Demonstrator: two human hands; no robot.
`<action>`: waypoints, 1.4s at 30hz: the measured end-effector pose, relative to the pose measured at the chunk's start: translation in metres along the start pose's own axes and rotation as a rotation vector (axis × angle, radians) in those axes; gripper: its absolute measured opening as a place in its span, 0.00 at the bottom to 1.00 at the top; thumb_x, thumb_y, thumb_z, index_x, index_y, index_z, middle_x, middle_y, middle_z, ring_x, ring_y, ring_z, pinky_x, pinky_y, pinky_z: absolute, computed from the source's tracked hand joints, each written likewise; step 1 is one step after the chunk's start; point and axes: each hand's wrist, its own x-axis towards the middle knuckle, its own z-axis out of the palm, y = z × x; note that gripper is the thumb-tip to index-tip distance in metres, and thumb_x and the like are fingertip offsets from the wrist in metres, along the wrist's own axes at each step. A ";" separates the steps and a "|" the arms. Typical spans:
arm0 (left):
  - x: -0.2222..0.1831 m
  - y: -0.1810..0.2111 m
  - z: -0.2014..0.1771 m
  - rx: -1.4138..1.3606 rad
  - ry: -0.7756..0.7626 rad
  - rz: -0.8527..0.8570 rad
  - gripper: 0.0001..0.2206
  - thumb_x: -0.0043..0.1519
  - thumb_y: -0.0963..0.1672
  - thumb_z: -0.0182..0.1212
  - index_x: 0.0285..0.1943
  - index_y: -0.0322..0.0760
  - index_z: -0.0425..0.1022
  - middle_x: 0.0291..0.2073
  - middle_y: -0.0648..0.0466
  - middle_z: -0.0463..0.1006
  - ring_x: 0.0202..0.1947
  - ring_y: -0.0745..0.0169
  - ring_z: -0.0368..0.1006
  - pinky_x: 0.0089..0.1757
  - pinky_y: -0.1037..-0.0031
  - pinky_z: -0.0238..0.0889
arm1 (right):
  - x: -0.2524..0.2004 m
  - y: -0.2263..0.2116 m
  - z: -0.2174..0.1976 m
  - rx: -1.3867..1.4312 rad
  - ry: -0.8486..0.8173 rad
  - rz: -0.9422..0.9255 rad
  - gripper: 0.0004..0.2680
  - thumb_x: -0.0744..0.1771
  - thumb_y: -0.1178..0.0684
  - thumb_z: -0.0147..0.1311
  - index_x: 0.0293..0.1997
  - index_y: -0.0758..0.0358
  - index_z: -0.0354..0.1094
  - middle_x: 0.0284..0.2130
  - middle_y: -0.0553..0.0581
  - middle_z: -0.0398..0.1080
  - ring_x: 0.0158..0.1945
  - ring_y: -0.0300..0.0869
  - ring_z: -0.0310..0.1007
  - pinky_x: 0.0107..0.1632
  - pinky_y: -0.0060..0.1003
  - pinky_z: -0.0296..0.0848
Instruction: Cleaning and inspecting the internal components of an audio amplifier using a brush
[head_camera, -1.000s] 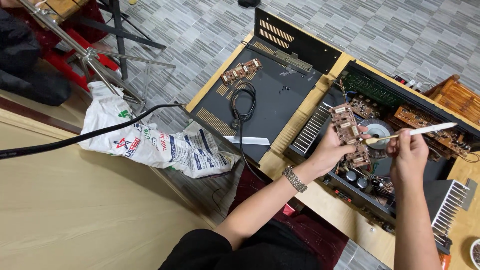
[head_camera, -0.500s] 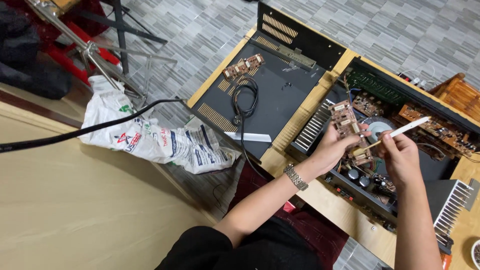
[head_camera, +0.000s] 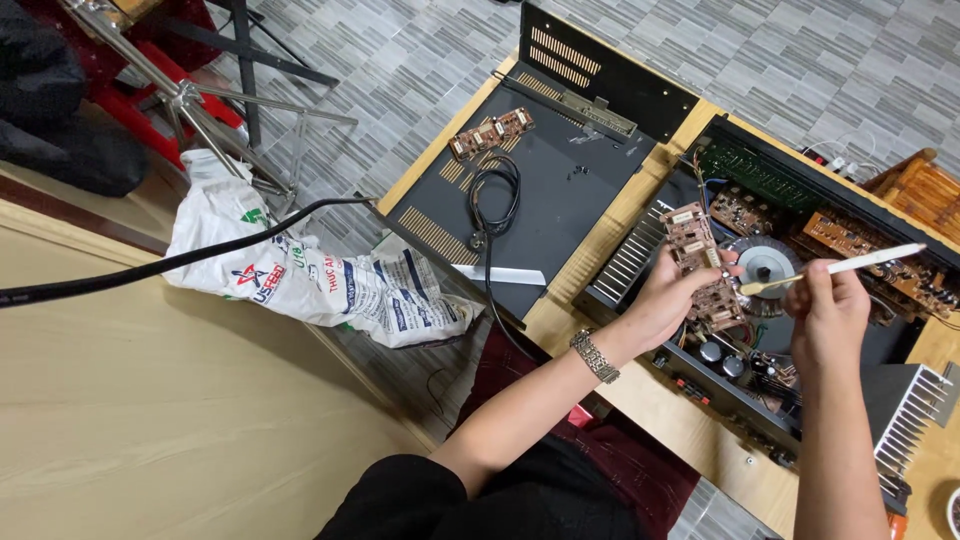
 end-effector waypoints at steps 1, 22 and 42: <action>0.001 -0.001 -0.001 0.000 -0.001 0.000 0.22 0.66 0.39 0.55 0.66 0.38 0.50 0.51 0.46 0.78 0.71 0.49 0.60 0.72 0.49 0.36 | -0.002 -0.003 0.002 -0.001 0.000 -0.001 0.07 0.77 0.52 0.46 0.43 0.56 0.59 0.24 0.46 0.49 0.26 0.33 0.47 0.33 0.27 0.49; -0.003 -0.002 -0.009 0.051 -0.072 0.176 0.11 0.70 0.40 0.51 0.60 0.39 0.65 0.57 0.45 0.74 0.59 0.48 0.71 0.59 0.54 0.59 | -0.012 -0.002 0.025 -0.095 -0.046 -0.088 0.08 0.73 0.53 0.57 0.39 0.66 0.70 0.15 0.51 0.59 0.19 0.33 0.58 0.26 0.28 0.59; 0.003 0.002 -0.012 -0.081 -0.080 0.111 0.11 0.71 0.41 0.50 0.58 0.29 0.71 0.53 0.38 0.77 0.56 0.45 0.74 0.58 0.55 0.65 | -0.009 -0.026 0.020 -0.069 0.042 -0.042 0.06 0.74 0.50 0.51 0.43 0.56 0.66 0.23 0.40 0.58 0.24 0.28 0.52 0.28 0.23 0.54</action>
